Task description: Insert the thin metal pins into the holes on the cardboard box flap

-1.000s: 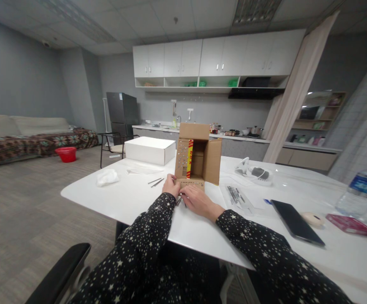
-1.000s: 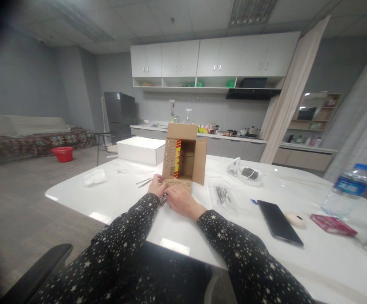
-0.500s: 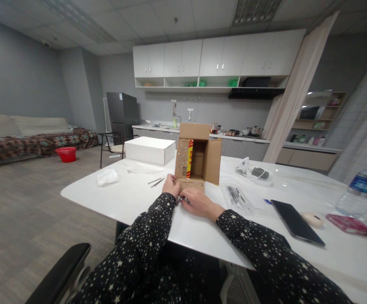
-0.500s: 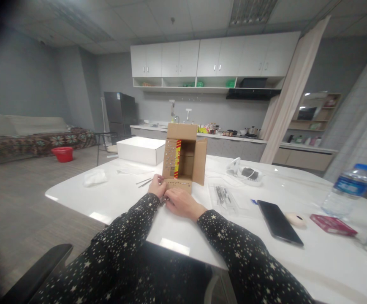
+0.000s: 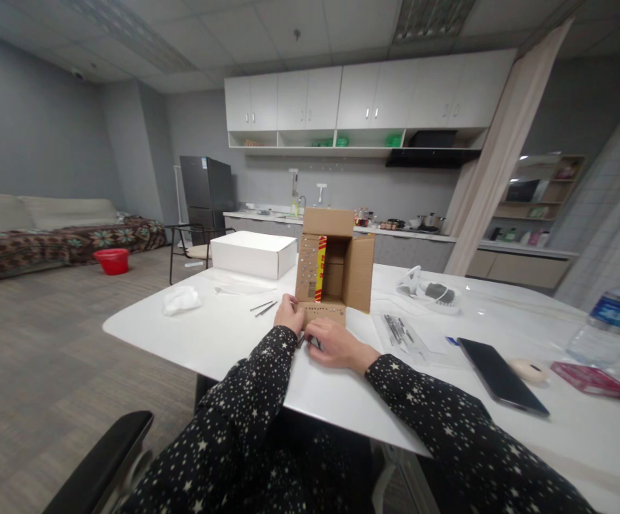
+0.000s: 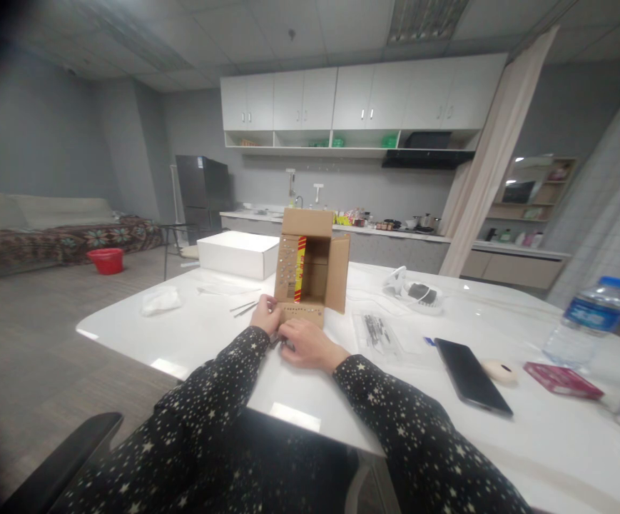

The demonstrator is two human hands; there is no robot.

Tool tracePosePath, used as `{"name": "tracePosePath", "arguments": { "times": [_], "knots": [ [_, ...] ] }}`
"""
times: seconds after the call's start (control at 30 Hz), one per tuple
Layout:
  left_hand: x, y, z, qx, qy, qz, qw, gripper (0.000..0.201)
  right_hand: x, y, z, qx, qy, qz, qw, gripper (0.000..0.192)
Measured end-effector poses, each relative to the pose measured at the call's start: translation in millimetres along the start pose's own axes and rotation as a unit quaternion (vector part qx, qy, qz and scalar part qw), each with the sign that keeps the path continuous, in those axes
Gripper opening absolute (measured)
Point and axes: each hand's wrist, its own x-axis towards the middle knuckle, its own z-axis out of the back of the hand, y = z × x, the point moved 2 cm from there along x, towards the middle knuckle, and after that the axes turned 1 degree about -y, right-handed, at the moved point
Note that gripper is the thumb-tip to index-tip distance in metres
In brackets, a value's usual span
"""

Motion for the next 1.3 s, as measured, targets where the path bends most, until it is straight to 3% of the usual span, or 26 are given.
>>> {"name": "tracePosePath", "arguments": {
  "times": [0.97,1.13,1.3],
  "knots": [
    [-2.1,-3.3,1.9,0.001,0.002,0.011,1.0,0.02,0.5,5.5,2.6,-0.045,0.003,0.009,0.999,0.008],
    [-1.4,-3.6,2.4,0.007,0.0,0.01,1.0,0.019,1.2,4.8,1.7,-0.05,-0.021,0.007,0.999,0.006],
    [-0.6,-3.5,2.4,-0.001,0.009,0.013,1.0,0.02,2.3,-2.2,-0.1,-0.089,-0.073,-0.049,0.992,0.008]
  ]
}}
